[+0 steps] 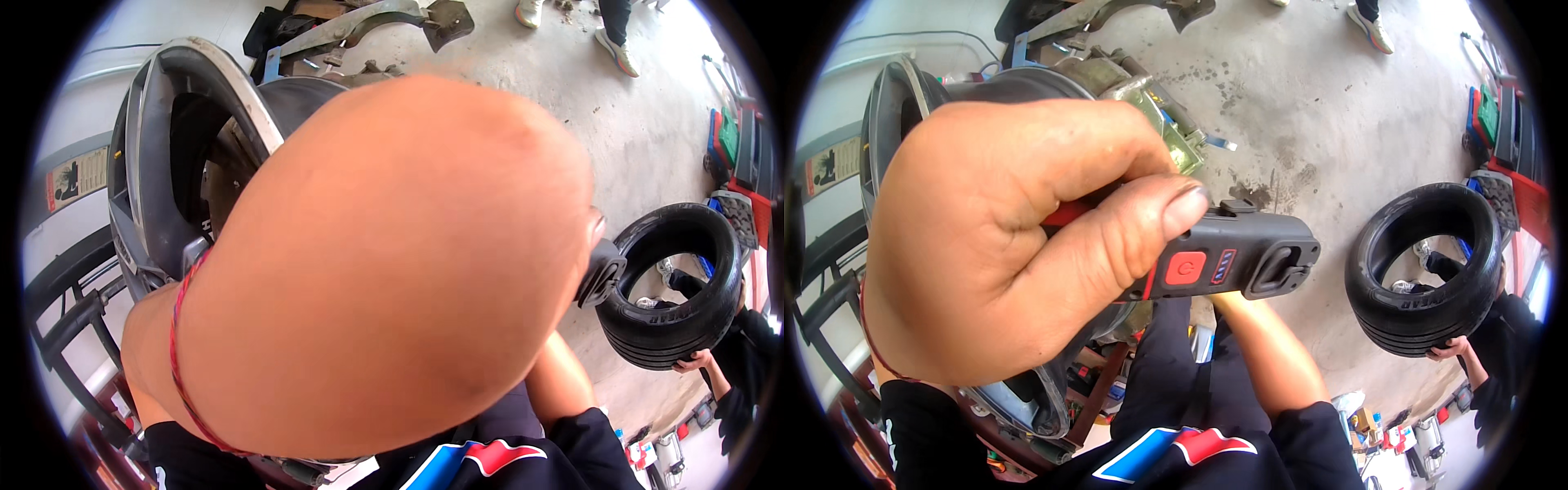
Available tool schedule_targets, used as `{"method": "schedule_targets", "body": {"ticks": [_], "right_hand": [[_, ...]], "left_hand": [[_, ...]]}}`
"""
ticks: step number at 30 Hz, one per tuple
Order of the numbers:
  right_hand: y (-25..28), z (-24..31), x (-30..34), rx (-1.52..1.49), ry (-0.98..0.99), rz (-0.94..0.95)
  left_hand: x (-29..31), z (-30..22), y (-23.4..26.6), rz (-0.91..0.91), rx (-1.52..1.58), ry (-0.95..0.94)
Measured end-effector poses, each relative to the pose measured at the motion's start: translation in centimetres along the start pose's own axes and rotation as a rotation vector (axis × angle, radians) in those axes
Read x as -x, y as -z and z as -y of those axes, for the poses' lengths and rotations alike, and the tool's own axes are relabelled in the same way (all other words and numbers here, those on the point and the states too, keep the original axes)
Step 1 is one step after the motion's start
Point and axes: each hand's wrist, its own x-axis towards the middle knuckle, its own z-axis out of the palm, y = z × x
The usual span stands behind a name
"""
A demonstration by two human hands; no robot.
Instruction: The person uses a handheld rotary tool with a sanding pad to polish the rim of a car wheel mounted on a stand. They repeatedly rub the tool along the wheel's edge, occasionally pausing to inspect the surface and adjust the sanding pad.
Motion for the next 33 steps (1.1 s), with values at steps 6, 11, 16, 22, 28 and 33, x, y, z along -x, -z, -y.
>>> {"method": "schedule_targets", "body": {"ticks": [6, 11, 16, 22, 28, 33], "right_hand": [[0.4, -0.4, -3.8, 0.033, 0.026, 0.018], [1.1, 0.0, -1.8, 0.004, 0.014, 0.005], [1.6, -0.6, -5.9, 0.007, 0.027, 0.024], [-2.6, -1.7, 3.9, -0.289, -0.149, -0.03], [-6.6, 0.4, 6.5, -0.683, -0.358, -0.186], [-6.6, 0.9, 6.2, -0.511, -0.294, -0.247]], "left_hand": [[0.3, -0.3, 0.0, -0.006, -0.018, 0.013], [-0.1, -1.1, 0.0, 0.028, -0.045, 0.005], [-0.1, -1.6, -1.0, 0.063, -0.102, 0.019], [-0.7, -3.6, -1.0, 0.105, -0.213, 0.049], [-0.8, -3.5, -1.8, 0.112, -0.303, 0.003], [-0.5, -3.7, -2.2, 0.159, -0.378, -0.019]]}}
